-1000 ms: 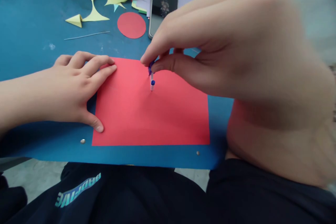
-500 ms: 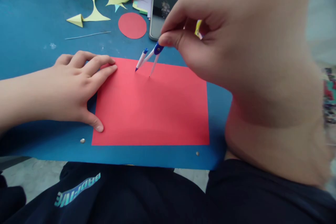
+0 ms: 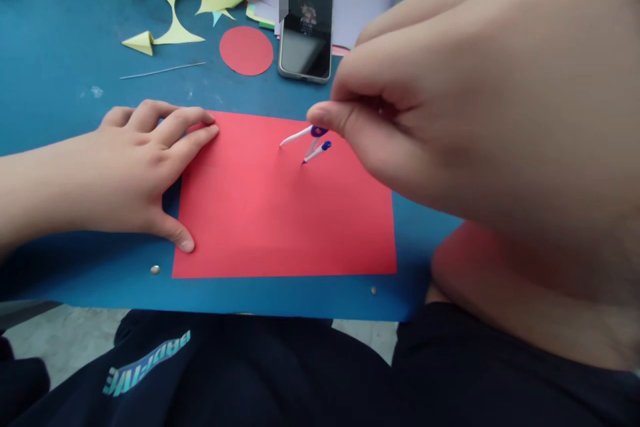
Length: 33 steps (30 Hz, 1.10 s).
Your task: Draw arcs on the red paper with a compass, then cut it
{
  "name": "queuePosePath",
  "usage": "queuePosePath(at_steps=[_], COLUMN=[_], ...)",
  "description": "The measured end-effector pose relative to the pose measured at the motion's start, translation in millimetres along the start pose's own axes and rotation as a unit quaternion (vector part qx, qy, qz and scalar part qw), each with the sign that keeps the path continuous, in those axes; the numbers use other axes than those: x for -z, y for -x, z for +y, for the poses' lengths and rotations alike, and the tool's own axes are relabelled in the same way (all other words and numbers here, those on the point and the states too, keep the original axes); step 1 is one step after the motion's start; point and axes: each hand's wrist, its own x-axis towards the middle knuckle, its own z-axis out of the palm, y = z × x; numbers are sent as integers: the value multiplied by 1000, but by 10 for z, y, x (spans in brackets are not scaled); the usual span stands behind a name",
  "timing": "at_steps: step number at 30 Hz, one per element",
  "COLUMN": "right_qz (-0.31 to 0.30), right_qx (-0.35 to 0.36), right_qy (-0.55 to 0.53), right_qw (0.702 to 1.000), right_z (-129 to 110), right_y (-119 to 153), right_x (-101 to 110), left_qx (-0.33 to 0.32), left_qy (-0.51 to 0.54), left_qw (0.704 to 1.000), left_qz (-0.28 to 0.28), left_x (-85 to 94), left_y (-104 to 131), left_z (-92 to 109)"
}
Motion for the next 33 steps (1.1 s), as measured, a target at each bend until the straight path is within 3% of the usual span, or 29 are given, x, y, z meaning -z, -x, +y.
queuePosePath(at_steps=[2, 4, 7, 13, 28, 33], right_qz=[-74, -108, -86, -108, -41, -79], right_qx=[7, 6, -1, -28, -54, -114], right_qy=[112, 148, 122, 121, 47, 10], right_qw=[991, 983, 989, 986, 997, 990], right_z=[-130, -210, -249, -250, -94, -158], right_y=[-24, -65, -151, -297, -334, -314], right_x=[75, 105, 50, -114, -271, -248], left_qx=[-6, -13, -18, -23, -12, -7], left_qy=[-24, -42, -43, -35, 19, 21], left_qw=[1000, 999, 999, 999, 1000, 1000], left_qz=[-4, -7, -6, -4, -10, -10], left_x=[13, 19, 8, -16, 4, -16], left_y=[8, 13, 11, 3, -38, -63], left_z=[26, 44, 38, 12, -14, -12])
